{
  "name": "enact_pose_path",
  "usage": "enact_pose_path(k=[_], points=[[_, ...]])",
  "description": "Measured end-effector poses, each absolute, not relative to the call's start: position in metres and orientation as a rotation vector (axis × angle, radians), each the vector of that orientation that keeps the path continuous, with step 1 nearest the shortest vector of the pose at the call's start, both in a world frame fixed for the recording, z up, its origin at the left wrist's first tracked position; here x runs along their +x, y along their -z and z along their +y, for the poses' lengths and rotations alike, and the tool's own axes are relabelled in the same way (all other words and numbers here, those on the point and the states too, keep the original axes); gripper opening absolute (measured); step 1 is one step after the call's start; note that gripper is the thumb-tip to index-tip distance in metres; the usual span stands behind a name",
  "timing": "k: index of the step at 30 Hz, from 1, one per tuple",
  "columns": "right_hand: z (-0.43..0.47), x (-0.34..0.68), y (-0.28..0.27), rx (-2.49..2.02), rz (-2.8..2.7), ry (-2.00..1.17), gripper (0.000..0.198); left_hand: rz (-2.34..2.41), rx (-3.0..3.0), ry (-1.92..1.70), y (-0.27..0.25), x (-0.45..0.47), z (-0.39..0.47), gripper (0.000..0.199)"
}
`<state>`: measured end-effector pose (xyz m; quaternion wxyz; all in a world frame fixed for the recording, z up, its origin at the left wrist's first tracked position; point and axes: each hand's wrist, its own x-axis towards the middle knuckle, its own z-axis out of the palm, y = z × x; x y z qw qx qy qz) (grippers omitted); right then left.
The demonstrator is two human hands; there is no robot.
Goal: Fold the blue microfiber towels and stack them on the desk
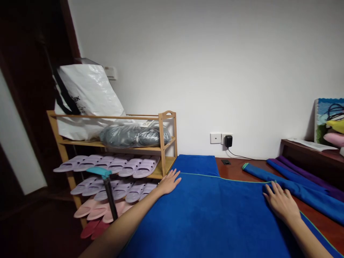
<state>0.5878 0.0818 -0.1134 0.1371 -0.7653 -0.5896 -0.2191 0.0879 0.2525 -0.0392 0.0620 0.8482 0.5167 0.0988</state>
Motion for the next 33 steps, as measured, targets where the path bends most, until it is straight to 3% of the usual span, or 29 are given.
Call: enact_pose_path(k=[2,7,11,16,25,33], points=[[0.07,0.562,0.101,-2.221,-1.733,0.689,0.059,1.562,2.582,-0.357,0.034,0.085,0.236,0.061],[0.006,0.499,0.116,-2.158,-1.957,0.169,0.053,1.3,2.713,-0.431,0.04,0.044,0.166,0.065],[-0.035,0.475,0.131,-2.078,-1.935,0.104,0.055,1.217,2.642,-0.327,0.051,0.014,0.131,0.065],[-0.056,0.44,0.094,-2.058,-1.803,0.345,0.069,1.273,2.688,-0.386,0.032,0.009,0.098,0.058],[-0.118,0.393,0.107,-1.853,-2.059,0.41,0.051,0.917,2.758,-0.301,0.028,-0.022,0.033,0.052],[-0.115,0.34,0.084,-1.569,-1.997,1.092,0.071,0.935,2.749,-0.43,0.031,-0.028,0.018,0.051]])
